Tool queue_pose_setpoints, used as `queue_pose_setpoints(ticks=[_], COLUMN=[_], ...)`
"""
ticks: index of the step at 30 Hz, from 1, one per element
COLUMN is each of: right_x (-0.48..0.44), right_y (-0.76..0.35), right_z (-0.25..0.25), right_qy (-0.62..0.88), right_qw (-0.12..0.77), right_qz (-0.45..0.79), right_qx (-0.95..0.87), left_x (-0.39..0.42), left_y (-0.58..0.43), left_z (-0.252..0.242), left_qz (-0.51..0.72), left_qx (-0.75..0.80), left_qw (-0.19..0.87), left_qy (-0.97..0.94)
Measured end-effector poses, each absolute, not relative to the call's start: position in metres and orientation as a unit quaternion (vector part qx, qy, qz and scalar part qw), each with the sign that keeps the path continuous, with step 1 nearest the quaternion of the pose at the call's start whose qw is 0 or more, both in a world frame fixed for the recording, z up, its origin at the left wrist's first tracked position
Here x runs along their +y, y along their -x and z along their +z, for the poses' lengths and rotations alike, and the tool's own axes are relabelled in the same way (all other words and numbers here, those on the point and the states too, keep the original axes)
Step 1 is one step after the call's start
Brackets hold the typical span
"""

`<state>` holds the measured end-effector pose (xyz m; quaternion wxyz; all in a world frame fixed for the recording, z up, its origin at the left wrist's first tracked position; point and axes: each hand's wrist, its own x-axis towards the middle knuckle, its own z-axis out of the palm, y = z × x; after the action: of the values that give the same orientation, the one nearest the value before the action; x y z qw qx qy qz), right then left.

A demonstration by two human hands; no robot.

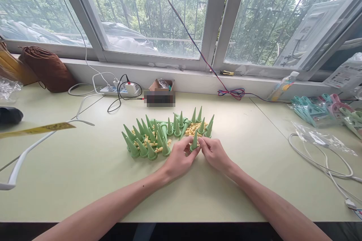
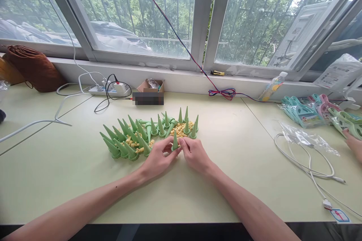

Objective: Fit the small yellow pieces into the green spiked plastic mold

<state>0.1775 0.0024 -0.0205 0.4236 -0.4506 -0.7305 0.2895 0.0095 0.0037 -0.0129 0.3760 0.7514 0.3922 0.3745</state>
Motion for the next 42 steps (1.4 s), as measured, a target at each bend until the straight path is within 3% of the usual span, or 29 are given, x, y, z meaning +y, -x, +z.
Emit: queue_pose_setpoints(ticks=[42], right_x=[0.0018], right_y=[-0.1773], right_z=[-0.0185], right_qy=[0.471], right_qw=[0.396], right_qz=[0.286], right_qx=[-0.735], left_x=[-0.0003], left_y=[-0.0099], left_z=[-0.0097], left_qz=[0.396], left_qx=[0.36], left_qw=[0.324], left_qy=[-0.78])
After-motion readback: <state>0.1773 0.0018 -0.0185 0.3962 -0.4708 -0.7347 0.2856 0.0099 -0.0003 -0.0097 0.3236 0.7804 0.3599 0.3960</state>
